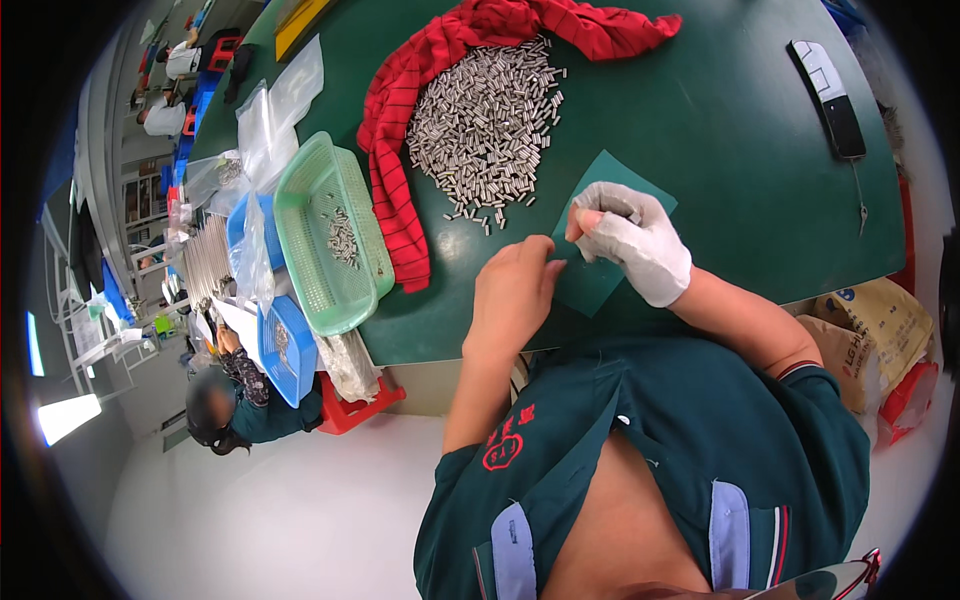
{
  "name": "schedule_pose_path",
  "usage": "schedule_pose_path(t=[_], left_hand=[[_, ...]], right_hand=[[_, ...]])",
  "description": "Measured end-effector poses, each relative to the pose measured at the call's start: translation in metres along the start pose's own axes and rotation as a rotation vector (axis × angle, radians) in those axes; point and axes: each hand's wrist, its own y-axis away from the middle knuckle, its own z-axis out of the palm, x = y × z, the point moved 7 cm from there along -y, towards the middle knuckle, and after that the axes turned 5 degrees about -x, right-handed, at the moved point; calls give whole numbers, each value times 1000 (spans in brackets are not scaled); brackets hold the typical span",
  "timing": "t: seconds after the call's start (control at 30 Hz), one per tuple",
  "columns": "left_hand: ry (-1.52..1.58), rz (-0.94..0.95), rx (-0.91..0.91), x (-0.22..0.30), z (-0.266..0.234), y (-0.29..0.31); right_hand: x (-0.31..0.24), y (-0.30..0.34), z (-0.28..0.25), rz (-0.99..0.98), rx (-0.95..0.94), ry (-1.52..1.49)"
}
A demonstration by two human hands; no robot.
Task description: The person picks up small metal components by hand from a pile on a green mat, then sorts them into a plastic tray.
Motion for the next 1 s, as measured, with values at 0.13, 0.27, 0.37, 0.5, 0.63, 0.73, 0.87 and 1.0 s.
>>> schedule_pose_path(t=[0.13,0.27,0.37,0.5,0.63,0.73,0.87,1.0], left_hand=[[105,-77,140,-14,0,12],[95,-50,249,-9,2,20],[75,-36,240,-8,5,21],[87,-34,256,-4,5,24],[82,-28,267,-5,7,28],[112,-4,279,-7,9,26],[128,-7,279,-8,12,25],[131,-3,278,-8,12,24]], right_hand=[[0,-1,2,-58,-17,-32],[2,-2,3,-151,-77,-93],[9,-5,1,-144,-137,-123],[12,-5,7,-132,-156,-243],[13,-9,11,-146,-156,-324],[18,-11,13,-95,-148,-336],[21,-15,13,-62,-129,-361],[22,-17,10,-60,-99,-376]])
